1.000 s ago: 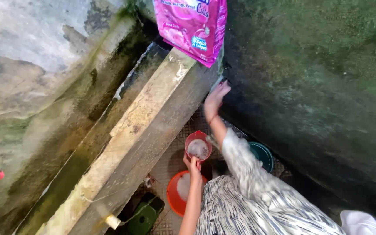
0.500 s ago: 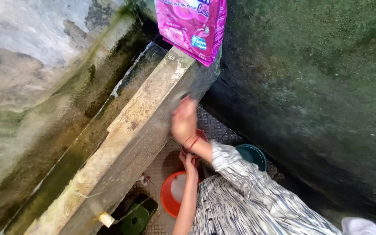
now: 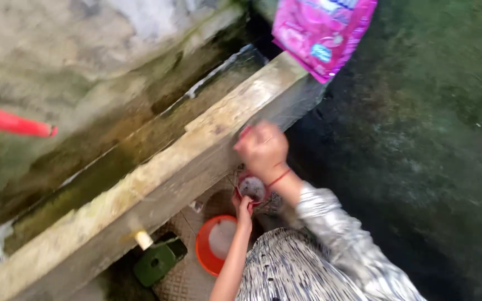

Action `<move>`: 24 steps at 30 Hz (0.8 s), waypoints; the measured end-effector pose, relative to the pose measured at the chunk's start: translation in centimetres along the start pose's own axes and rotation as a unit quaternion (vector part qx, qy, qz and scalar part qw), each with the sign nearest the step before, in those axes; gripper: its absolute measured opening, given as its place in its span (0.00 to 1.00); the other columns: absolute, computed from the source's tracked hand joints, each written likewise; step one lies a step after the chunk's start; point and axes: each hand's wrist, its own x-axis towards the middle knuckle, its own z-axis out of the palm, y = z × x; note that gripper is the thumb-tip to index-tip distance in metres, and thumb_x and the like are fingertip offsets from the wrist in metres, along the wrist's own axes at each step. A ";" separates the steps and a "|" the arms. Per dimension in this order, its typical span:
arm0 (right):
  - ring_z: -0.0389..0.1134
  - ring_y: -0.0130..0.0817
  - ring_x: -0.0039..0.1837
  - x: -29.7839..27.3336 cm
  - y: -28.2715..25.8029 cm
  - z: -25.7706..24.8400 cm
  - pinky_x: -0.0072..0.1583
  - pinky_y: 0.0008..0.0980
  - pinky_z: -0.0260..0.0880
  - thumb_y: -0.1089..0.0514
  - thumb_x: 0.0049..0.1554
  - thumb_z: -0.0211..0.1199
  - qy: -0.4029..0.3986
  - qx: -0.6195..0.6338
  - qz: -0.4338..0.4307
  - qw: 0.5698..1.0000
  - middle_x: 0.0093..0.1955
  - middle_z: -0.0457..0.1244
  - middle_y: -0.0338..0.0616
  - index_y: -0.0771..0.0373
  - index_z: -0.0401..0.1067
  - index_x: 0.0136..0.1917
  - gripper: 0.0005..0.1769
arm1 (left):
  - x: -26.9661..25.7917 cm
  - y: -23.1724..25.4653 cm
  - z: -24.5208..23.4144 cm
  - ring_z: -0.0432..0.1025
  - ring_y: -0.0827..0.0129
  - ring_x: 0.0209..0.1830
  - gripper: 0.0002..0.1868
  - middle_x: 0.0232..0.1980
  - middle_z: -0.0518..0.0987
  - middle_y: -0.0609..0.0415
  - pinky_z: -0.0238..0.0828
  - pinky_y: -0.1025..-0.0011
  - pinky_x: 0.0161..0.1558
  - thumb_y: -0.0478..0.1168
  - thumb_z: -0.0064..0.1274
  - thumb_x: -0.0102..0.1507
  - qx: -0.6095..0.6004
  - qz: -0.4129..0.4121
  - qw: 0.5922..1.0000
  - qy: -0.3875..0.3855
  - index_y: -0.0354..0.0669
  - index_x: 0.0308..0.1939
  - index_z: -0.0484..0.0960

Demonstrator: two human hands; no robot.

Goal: Cleaning a concrete water trough using a brush and soapy water.

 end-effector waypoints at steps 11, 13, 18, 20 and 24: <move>0.69 0.42 0.43 8.9 -5.2 -8.4 0.36 0.39 0.69 0.50 0.61 0.62 -0.122 -0.125 -0.115 0.978 0.44 0.63 0.45 0.48 0.73 0.61 0.14 | -1.7 2.4 -2.2 0.67 0.86 0.33 0.37 0.51 0.72 0.63 0.60 0.84 0.29 0.40 0.53 0.56 0.121 -0.061 0.990 0.050 0.50 0.70 0.62; 0.69 0.42 0.42 10.6 -1.2 -7.9 0.36 0.38 0.69 0.51 0.64 0.62 -0.093 -0.160 -0.097 0.978 0.43 0.63 0.45 0.49 0.74 0.60 0.12 | -2.2 3.0 -2.7 0.62 0.82 0.30 0.38 0.48 0.72 0.60 0.54 0.82 0.26 0.41 0.53 0.56 0.108 -0.057 0.991 0.046 0.52 0.71 0.61; 0.68 0.34 0.43 6.7 -6.0 -1.2 0.46 0.31 0.71 0.60 0.75 0.56 -0.188 -0.133 -0.012 0.973 0.42 0.63 0.37 0.59 0.71 0.56 0.04 | -3.9 5.5 -2.9 0.61 0.77 0.29 0.41 0.50 0.74 0.57 0.56 0.80 0.27 0.40 0.53 0.57 0.063 -0.044 0.996 0.047 0.52 0.73 0.57; 0.68 0.39 0.44 6.0 -14.3 -4.6 0.39 0.34 0.67 0.60 0.57 0.61 -0.035 -0.088 -0.190 0.977 0.44 0.65 0.42 0.57 0.73 0.60 0.17 | -3.8 6.9 -2.9 0.72 0.84 0.46 0.41 0.57 0.72 0.62 0.73 0.83 0.44 0.39 0.54 0.59 0.037 -0.036 0.998 0.048 0.53 0.75 0.55; 0.66 0.41 0.40 5.9 -14.3 -6.8 0.38 0.39 0.67 0.58 0.55 0.64 -0.107 -0.060 -0.204 0.971 0.38 0.62 0.42 0.53 0.74 0.59 0.17 | -5.1 7.7 -5.5 0.72 0.81 0.43 0.40 0.55 0.74 0.59 0.70 0.80 0.41 0.39 0.55 0.57 0.050 -0.038 0.996 0.059 0.49 0.74 0.59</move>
